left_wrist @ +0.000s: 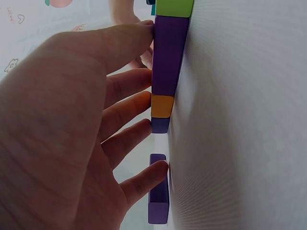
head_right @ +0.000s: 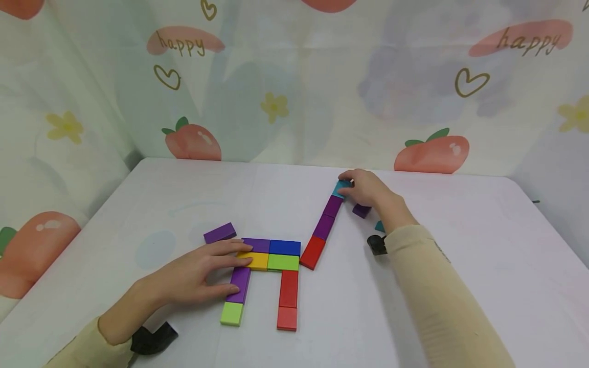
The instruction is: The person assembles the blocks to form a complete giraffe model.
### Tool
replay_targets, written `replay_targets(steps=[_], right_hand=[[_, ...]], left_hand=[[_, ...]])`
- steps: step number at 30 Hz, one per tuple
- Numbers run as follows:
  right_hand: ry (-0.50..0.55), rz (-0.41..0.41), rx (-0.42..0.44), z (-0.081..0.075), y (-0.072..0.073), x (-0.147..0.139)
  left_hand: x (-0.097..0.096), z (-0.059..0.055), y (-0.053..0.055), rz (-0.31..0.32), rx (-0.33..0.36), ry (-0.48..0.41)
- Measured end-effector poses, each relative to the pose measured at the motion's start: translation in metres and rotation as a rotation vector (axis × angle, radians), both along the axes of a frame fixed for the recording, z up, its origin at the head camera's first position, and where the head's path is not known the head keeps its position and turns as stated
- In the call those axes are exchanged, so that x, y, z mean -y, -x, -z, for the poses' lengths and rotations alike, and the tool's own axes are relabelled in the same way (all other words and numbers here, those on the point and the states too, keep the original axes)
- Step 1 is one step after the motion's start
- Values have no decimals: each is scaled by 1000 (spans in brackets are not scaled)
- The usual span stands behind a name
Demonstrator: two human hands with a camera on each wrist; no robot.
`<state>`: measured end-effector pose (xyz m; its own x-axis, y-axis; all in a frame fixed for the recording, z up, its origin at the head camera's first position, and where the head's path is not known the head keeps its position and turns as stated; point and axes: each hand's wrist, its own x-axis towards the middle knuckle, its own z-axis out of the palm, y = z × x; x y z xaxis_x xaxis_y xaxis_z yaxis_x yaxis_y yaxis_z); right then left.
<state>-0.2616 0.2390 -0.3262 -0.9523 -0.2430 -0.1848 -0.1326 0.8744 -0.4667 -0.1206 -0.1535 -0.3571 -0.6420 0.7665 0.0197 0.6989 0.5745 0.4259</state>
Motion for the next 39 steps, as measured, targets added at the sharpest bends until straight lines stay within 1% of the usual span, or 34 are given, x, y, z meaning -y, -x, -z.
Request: replay_targets(steps=[4, 11, 16, 20, 26, 31, 39], right_hand=[[1, 0, 7, 0, -1, 0], [-3, -27, -52, -5, -6, -12], [-25, -30, -64, -11, -16, -26], [-41, -51, -66, -14, -26, -36], [-44, -92, -33, -14, -35, -43], [-24, -100, -6, -11, -37, -41], [-35, -110, -21, -10, -34, -40]], left_hand=[[0, 0, 0, -6, 8, 4], [-1, 0, 0, -6, 9, 3], [-2, 0, 0, 1, 0, -1], [-2, -1, 0, 6, -6, -10], [0, 0, -1, 10, -22, -21], [0, 0, 0, 4, -14, -9], [-2, 0, 0, 1, -6, 2]])
